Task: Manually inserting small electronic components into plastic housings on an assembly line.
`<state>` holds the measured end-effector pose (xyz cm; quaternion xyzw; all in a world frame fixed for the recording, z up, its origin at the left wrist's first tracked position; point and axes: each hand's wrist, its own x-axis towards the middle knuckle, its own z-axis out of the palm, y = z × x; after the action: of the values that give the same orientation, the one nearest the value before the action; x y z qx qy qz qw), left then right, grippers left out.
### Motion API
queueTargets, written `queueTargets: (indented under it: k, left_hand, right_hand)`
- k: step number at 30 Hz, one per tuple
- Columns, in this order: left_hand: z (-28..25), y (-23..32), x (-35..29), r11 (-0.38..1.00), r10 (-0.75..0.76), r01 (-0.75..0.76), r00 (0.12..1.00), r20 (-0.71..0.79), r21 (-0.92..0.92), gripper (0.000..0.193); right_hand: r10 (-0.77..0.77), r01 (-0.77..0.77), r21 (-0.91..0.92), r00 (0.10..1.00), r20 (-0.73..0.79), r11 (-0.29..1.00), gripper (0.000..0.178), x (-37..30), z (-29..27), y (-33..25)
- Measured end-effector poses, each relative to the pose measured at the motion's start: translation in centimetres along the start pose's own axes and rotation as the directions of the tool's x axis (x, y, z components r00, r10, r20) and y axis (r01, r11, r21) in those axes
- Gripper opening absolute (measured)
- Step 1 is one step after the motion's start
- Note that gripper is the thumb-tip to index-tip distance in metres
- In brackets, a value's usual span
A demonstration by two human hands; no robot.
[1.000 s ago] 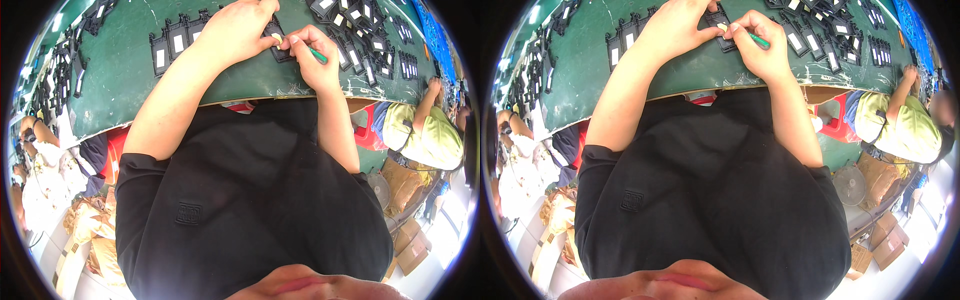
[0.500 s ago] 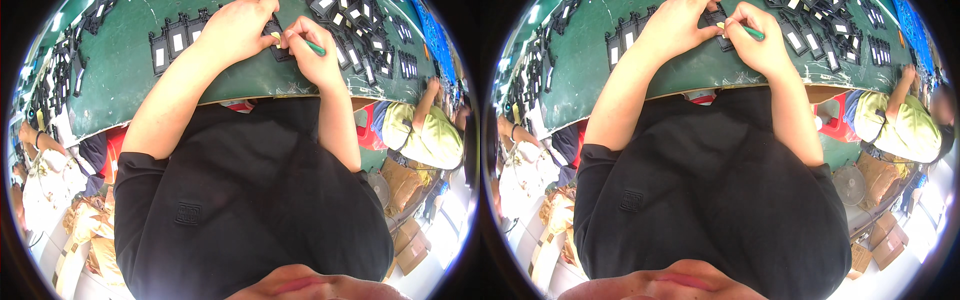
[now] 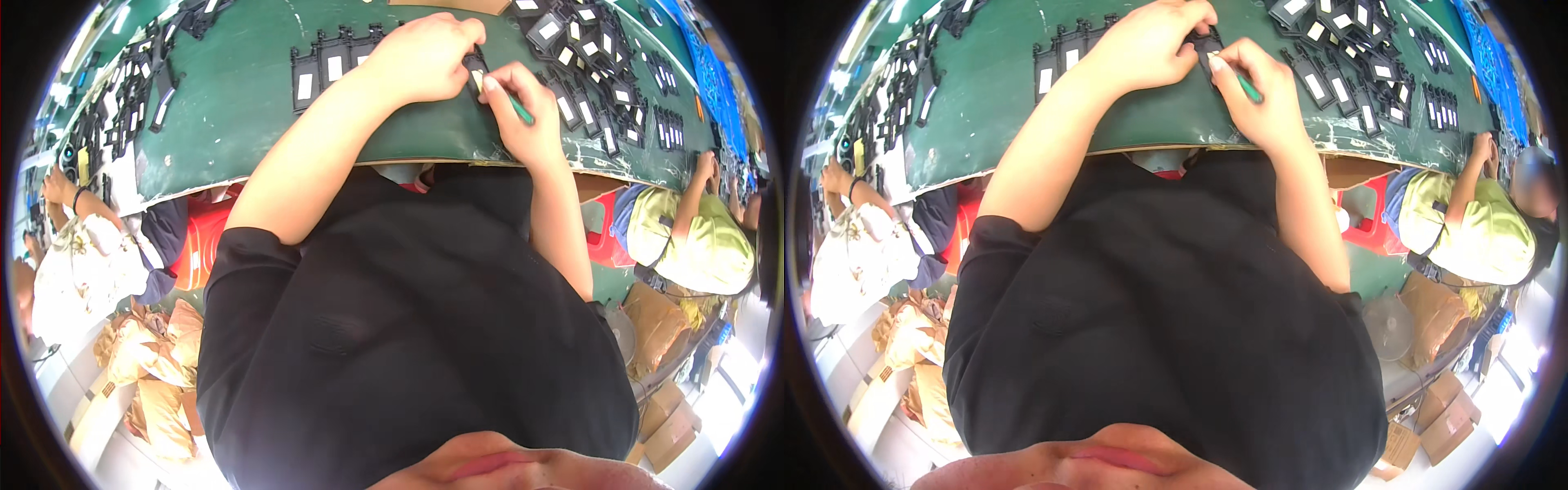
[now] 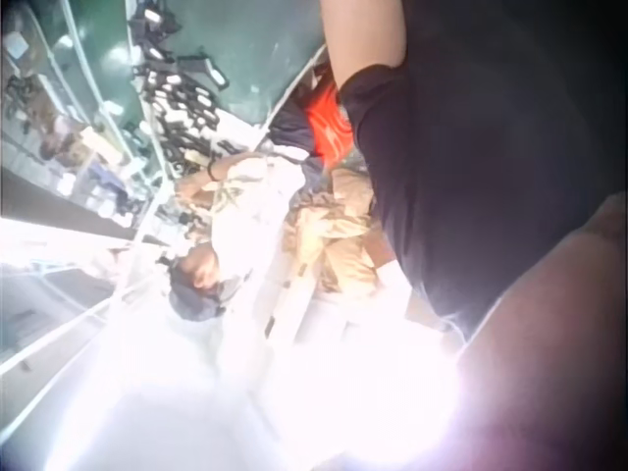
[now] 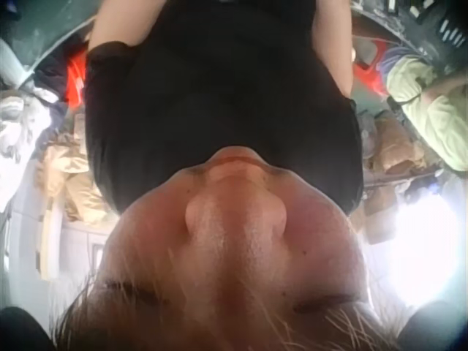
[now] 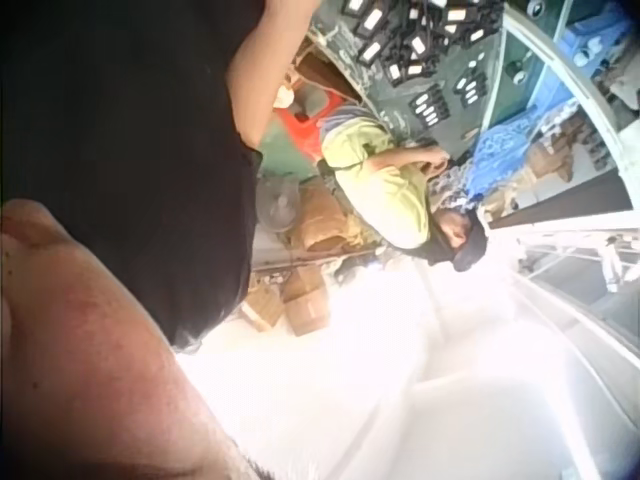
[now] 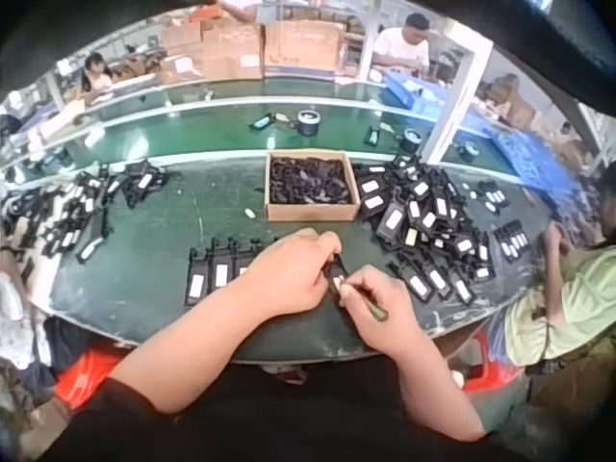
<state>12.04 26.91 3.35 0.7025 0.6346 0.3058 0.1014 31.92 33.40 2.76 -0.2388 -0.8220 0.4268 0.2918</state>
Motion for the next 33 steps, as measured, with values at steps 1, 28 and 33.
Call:
queueTargets:
  k: [1, 28, 33]
  left_hand:
    - [0.3, -0.3, -0.1, 1.0, -0.004, 0.005, 1.0, -0.009, 0.008, 0.037]
    - [-2.8, -1.5, -1.0, 0.921, -0.218, 0.184, 0.974, 0.06, 0.344, 0.051]
    - [-0.7, -0.5, -0.3, 0.951, -0.034, 0.045, 0.999, -0.041, 0.307, 0.047]
  right_hand:
    - [-0.092, 0.09, -0.109, 0.996, -0.015, 0.99, 0.008, -0.5, 0.0, -0.5]
    - [-0.325, 0.331, -0.361, 0.942, 0.08, 0.872, 0.03, -6.8, -5.2, 0.4]
    - [-0.158, 0.174, -0.004, 0.884, -0.441, 0.985, 0.013, -7.9, -9.2, 1.8]
